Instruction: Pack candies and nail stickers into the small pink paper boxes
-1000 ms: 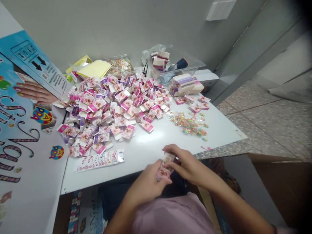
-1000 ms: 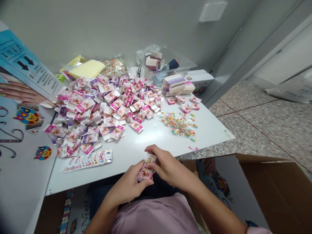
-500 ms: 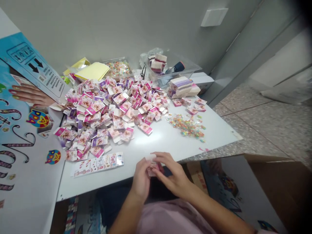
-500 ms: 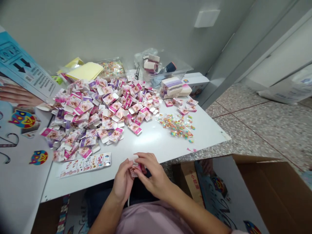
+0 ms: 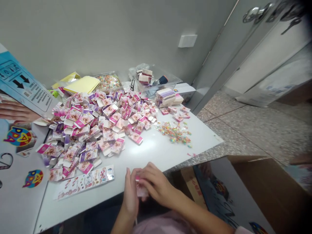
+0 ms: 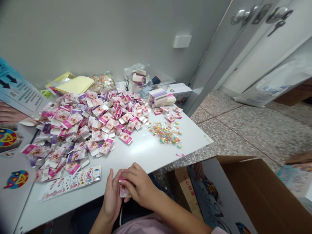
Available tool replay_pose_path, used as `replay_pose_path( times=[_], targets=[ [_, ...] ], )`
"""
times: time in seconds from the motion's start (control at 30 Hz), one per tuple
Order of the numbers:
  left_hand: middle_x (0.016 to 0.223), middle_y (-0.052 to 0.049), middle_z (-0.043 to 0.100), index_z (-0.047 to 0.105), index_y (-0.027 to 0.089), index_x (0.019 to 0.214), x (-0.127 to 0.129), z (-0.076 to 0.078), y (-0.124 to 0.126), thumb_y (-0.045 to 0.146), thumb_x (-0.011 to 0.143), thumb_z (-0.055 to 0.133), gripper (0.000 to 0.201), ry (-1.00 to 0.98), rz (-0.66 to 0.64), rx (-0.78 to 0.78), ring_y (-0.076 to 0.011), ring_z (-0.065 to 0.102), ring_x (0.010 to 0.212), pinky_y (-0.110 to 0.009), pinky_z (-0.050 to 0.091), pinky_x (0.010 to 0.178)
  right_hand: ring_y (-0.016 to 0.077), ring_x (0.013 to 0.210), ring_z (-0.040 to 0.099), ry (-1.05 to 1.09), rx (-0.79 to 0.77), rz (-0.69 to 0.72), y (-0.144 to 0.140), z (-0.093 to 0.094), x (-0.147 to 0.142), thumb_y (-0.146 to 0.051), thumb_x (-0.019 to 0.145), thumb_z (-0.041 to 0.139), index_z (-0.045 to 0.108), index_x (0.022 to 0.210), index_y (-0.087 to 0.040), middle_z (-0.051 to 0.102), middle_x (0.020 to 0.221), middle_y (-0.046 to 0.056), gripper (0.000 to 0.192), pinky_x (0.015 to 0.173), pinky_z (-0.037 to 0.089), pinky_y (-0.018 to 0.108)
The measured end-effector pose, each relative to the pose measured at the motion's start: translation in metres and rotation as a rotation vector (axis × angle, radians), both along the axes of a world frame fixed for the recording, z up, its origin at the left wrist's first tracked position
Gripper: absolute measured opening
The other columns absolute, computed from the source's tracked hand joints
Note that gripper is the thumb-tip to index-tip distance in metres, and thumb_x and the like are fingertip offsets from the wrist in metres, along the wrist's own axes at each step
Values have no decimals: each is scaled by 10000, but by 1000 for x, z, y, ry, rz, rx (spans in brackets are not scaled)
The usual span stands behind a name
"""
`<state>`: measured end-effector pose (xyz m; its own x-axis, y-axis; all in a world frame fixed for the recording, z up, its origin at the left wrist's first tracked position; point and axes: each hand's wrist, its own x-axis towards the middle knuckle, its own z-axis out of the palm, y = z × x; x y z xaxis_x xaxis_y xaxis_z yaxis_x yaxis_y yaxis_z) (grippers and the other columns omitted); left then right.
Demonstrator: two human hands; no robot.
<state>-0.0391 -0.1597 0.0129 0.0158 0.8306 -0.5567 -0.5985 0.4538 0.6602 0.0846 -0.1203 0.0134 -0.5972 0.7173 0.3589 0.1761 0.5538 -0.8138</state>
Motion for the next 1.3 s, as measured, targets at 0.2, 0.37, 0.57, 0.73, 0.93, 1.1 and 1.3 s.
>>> replay_pose_path(
  times=[0.2, 0.37, 0.57, 0.73, 0.93, 1.1, 1.3],
  targets=[
    [639, 27, 571, 549, 179, 1010, 5, -9, -3, 751, 815, 447, 613, 254, -84, 68, -91, 459, 462, -178, 308, 407, 148, 720, 585, 134, -519, -177, -2, -11, -1, -317, 924, 572, 633, 932, -181, 636, 799, 16, 149, 704, 494, 279],
    [573, 43, 533, 508, 200, 1041, 4, -3, -1, 694, 848, 432, 536, 263, -137, 63, -102, 484, 462, -161, 265, 408, 131, 621, 569, 237, -636, -133, -4, -13, 2, -379, 901, 608, 620, 809, -177, 618, 831, 26, 222, 557, 497, 262],
    [577, 74, 481, 464, 214, 1078, -3, -6, -5, 524, 818, 518, 408, 184, -149, 17, -71, 392, 430, -149, 238, 394, 236, 986, 594, 146, -72, -80, -18, -12, 7, -179, 941, 522, 672, 1037, -206, 703, 1030, 99, 181, 914, 461, 456],
    [596, 42, 570, 445, 224, 1082, 0, -10, -7, 462, 840, 500, 344, 286, -103, 28, -94, 458, 452, -158, 275, 409, 177, 695, 615, 282, -410, -273, -24, -22, -2, -277, 923, 603, 649, 896, -194, 678, 796, 42, 99, 664, 522, 328],
    [594, 43, 563, 480, 218, 1063, 0, -9, -10, 484, 772, 602, 412, 141, 8, 55, -74, 415, 430, -151, 256, 403, 209, 919, 583, 78, -36, -57, -22, -2, 1, -150, 931, 506, 625, 926, -189, 677, 990, 89, 125, 852, 472, 402],
    [1035, -89, 643, 451, 251, 1227, 3, -5, -6, 658, 786, 590, 616, 115, 107, 130, -215, 624, 753, -255, 477, 464, 143, 635, 567, 90, -429, -133, 24, 4, 18, -407, 901, 607, 571, 839, -190, 598, 722, 2, 229, 581, 473, 259],
    [1139, -139, 595, 540, 231, 1199, -7, -10, -13, 792, 823, 348, 702, 110, 160, 372, -271, 589, 938, -346, 521, 627, 139, 604, 599, 403, -291, -672, 115, -16, 42, -547, 931, 469, 502, 958, -219, 591, 747, -13, 331, 591, 524, 286]
  ],
)
